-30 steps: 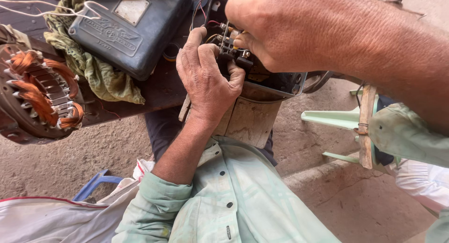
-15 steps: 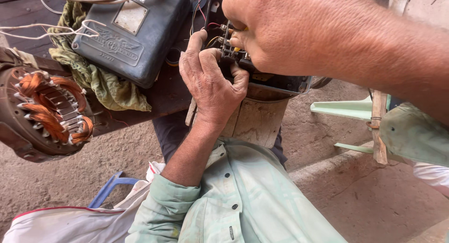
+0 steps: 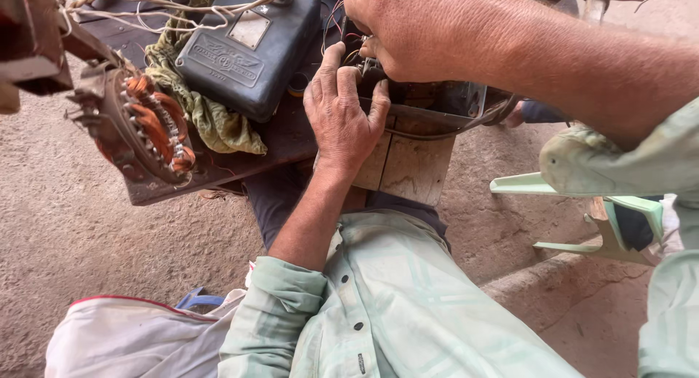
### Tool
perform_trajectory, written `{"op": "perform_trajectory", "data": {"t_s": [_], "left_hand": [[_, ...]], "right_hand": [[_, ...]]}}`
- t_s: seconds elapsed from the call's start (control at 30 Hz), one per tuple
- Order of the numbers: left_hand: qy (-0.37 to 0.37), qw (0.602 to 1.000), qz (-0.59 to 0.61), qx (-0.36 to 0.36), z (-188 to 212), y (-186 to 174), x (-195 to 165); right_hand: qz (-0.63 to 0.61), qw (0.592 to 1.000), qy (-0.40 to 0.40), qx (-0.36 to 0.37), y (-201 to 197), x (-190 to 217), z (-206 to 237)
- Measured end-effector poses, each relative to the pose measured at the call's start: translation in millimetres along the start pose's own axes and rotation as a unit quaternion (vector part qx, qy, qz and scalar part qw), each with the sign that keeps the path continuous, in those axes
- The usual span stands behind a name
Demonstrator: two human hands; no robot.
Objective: The person uses a screwdriver to tighten screws on terminals inside an open electrical box. They adjust wires and components within the box, then handle a bundle of wires at the end.
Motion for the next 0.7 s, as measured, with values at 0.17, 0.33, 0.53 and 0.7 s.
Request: {"op": "perform_trajectory", "data": {"t_s": [0.17, 0.33, 0.53, 0.7], "left_hand": [[0.031, 1.0, -0.003, 0.004, 6, -15, -9], [0.024, 0.999, 0.024, 0.011, 1, -21, -14], [0.004, 0.998, 0.058, -0.003, -3, -18, -8], [0.02, 0.997, 0.071, 0.002, -4, -3, -4]], "right_hand": [[0.031, 0.997, -0.013, -0.072, -5, 6, 24], [-0.012, 0.993, -0.003, -0.122, -24, -6, 55], [-0.054, 0.98, -0.015, -0.193, -25, -35, 63], [-0.04, 0.96, -0.029, -0.277, -29, -52, 80]]}}
Point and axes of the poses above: each hand's wrist, its own z-axis away from the middle knuckle, its own y-axis out of the palm, x = y × z, the point moved 3 cm from there along -z, towards the middle knuckle, and after that the axes turned 11 degrees about y, right-handed, at the moved point
